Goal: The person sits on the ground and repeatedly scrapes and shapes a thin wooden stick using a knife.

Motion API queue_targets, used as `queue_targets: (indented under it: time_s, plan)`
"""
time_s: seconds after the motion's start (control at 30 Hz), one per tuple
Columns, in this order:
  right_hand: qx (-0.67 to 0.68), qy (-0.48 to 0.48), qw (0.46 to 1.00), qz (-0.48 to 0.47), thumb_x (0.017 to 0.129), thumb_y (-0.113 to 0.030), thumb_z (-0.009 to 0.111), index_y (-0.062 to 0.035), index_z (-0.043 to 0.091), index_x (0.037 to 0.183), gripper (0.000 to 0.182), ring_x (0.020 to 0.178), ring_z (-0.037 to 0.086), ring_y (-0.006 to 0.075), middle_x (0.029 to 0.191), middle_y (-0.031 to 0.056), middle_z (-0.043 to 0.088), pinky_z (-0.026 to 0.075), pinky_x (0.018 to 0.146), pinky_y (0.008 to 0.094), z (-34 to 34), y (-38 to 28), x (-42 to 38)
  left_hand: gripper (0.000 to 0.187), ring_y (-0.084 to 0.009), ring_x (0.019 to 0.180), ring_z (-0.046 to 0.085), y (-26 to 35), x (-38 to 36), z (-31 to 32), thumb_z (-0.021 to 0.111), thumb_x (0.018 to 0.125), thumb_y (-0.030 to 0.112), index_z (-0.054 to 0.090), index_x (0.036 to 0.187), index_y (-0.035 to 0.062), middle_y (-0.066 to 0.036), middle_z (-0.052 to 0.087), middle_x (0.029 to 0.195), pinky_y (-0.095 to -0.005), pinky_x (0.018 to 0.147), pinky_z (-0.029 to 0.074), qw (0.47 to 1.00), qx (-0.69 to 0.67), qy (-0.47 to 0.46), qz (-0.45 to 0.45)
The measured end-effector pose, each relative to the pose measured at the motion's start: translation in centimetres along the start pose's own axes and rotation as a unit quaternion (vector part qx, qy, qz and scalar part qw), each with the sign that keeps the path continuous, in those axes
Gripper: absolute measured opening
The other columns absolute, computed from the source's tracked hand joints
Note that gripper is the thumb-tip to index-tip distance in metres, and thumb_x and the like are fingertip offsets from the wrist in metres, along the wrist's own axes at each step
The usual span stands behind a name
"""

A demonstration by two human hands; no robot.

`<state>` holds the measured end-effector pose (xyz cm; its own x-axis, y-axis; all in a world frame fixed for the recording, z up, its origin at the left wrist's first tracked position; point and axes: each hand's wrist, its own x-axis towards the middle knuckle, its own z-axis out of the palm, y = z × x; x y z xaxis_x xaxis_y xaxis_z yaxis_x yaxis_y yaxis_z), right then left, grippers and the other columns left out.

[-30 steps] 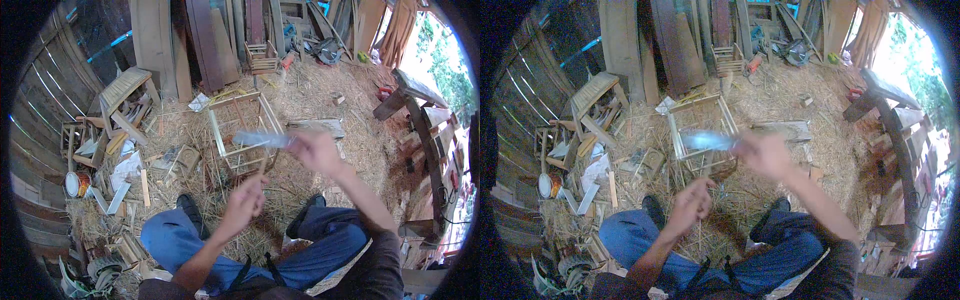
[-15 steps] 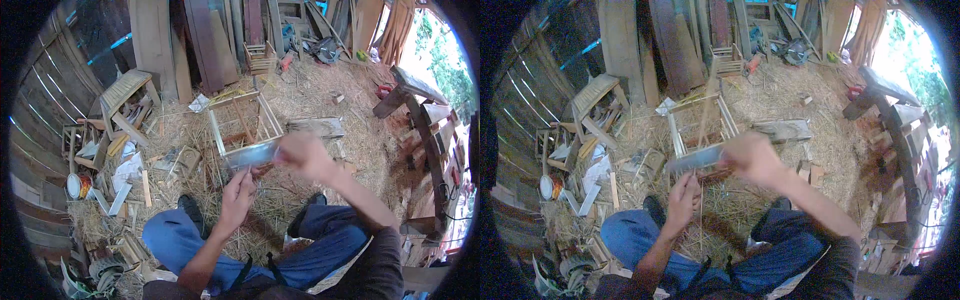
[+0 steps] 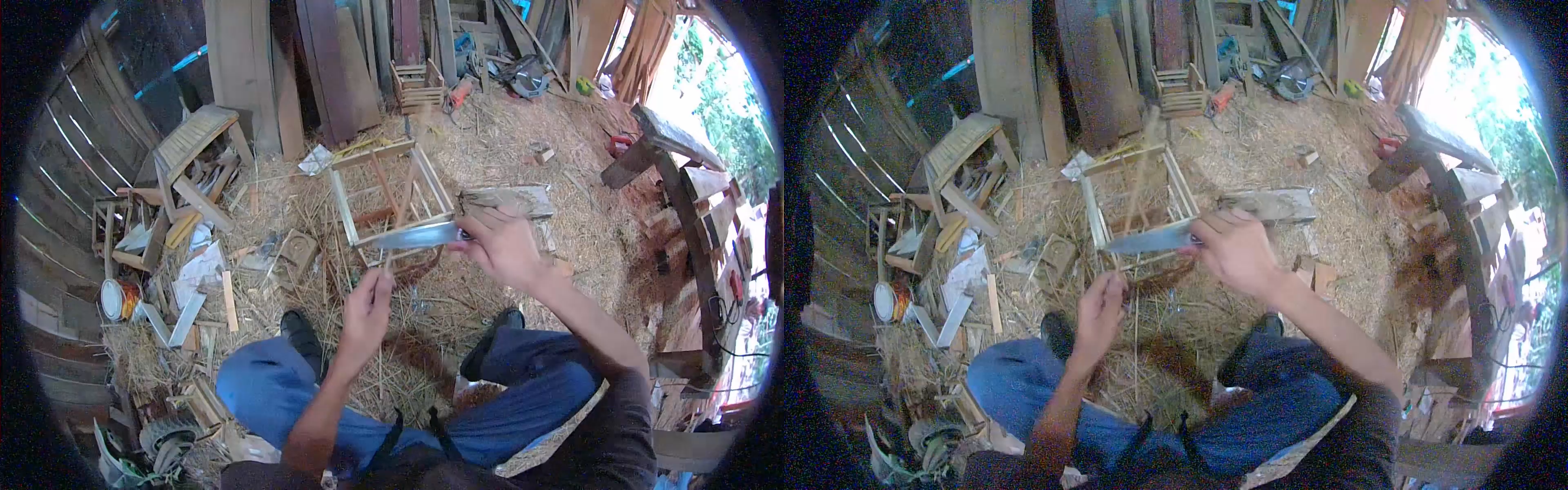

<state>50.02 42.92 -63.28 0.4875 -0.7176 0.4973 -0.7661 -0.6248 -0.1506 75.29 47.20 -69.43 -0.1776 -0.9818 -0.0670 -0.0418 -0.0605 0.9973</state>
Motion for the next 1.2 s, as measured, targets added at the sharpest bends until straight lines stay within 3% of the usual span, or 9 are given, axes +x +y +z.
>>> queue_targets:
  time_s: [0.1,0.27,0.33,0.43,0.6,0.73,0.97,1.03,1.2]
  plan:
    - [0.037,-0.015,0.999,-0.005,0.081,-0.029,0.07,-0.0107,0.058,0.084,0.022,0.071,0.063,0.0307,0.073,0.009,0.061,0.048,0.061,0.0428,0.3,-2.0,0.7,0.024,-0.001,0.061,0.038,0.3,-0.1,0.8,0.05,0.104,0.027,0.058,0.1,0.0048,0.006,0.043,0.069,-0.0208,0.052,0.032,0.986,0.09,-0.021,0.138]
    - [-0.007,0.013,0.999,0.046,0.08,-0.023,0.072,-0.008,0.061,0.086,0.019,0.067,0.062,0.0325,0.072,0.0117,0.061,0.047,0.059,0.0424,-0.7,0.1,1.0,0.035,-0.0042,0.066,0.043,2.1,-1.0,0.8,0.047,0.105,0.035,0.06,0.1,0.0029,0.003,0.051,0.079,-0.0218,0.058,0.037,0.985,-0.08,-0.088,-0.129]
    - [0.004,-0.02,0.992,0.123,0.081,-0.024,0.069,-0.0108,0.058,0.085,0.017,0.069,0.063,0.0325,0.07,0.0106,0.06,0.049,0.062,0.0446,-0.5,-1.1,1.1,0.031,-0.0018,0.057,0.035,0.1,-0.3,0.9,0.048,0.105,0.034,0.057,0.096,0.0068,0.007,0.041,0.069,-0.0196,0.049,0.03,0.997,-0.03,-0.063,-0.028]
    - [0.047,-0.018,0.995,-0.083,0.085,-0.026,0.067,-0.0105,0.059,0.087,0.017,0.069,0.064,0.0321,0.071,0.0111,0.061,0.049,0.061,0.0443,1.2,-3.7,1.0,0.03,-0.0007,0.053,0.032,-0.3,-1.0,1.5,0.047,0.105,0.035,0.055,0.093,0.009,0.008,0.037,0.064,-0.019,0.045,0.026,0.999,-0.021,-0.026,0.0]
    - [-0.06,0.023,0.996,0.068,0.085,-0.028,0.067,-0.0102,0.06,0.085,0.02,0.065,0.063,0.0331,0.068,0.0109,0.06,0.05,0.06,0.0449,-0.7,1.5,1.7,0.032,-0.0026,0.057,0.035,-0.1,-1.0,0.0,0.049,0.104,0.034,0.057,0.09,0.0056,0.006,0.04,0.065,-0.0231,0.048,0.029,0.998,-0.023,-0.03,-0.052]
    - [0.02,-0.018,0.996,-0.085,0.086,-0.025,0.067,-0.0102,0.062,0.084,0.015,0.066,0.063,0.0352,0.067,0.0111,0.06,0.049,0.06,0.045,1.0,-4.2,1.5,0.038,-0.0062,0.06,0.031,-0.9,-1.3,0.8,0.051,0.104,0.029,0.051,0.08,-0.0006,0.002,0.035,0.063,-0.0297,0.051,0.029,0.999,0.045,-0.008,-0.02]
    - [0.006,0.059,0.963,0.264,0.09,-0.025,0.064,-0.0079,0.063,0.091,0.017,0.067,0.063,0.0368,0.07,0.0147,0.062,0.048,0.06,0.047,-2.5,1.6,1.1,0.033,-0.0047,0.063,0.039,-1.5,-1.4,0.4,0.053,0.103,0.03,0.058,0.092,-0.0003,0.004,0.045,0.07,-0.0265,0.054,0.036,0.997,0.068,0.014,-0.016]
    - [-0.005,-0.01,0.993,0.121,0.09,-0.027,0.064,-0.0073,0.062,0.091,0.02,0.066,0.063,0.0366,0.069,0.014,0.062,0.047,0.059,0.0462,-1.3,-1.0,0.9,0.037,-0.0062,0.06,0.031,-1.5,-1.2,0.4,0.052,0.103,0.026,0.047,0.078,-0.0014,0.001,0.032,0.062,-0.0298,0.05,0.028,0.999,0.032,0.026,-0.009]
    - [0.02,-0.087,0.994,-0.069,0.09,-0.022,0.064,-0.0086,0.065,0.09,0.014,0.064,0.063,0.0313,0.071,0.0094,0.064,0.049,0.058,0.0411,2.3,-1.4,0.4,0.037,-0.0065,0.055,0.037,-1.9,-1.3,0.3,0.046,0.105,0.028,0.057,0.091,-0.0037,0.0,0.039,0.059,-0.0318,0.049,0.032,0.992,0.12,0.033,-0.001]
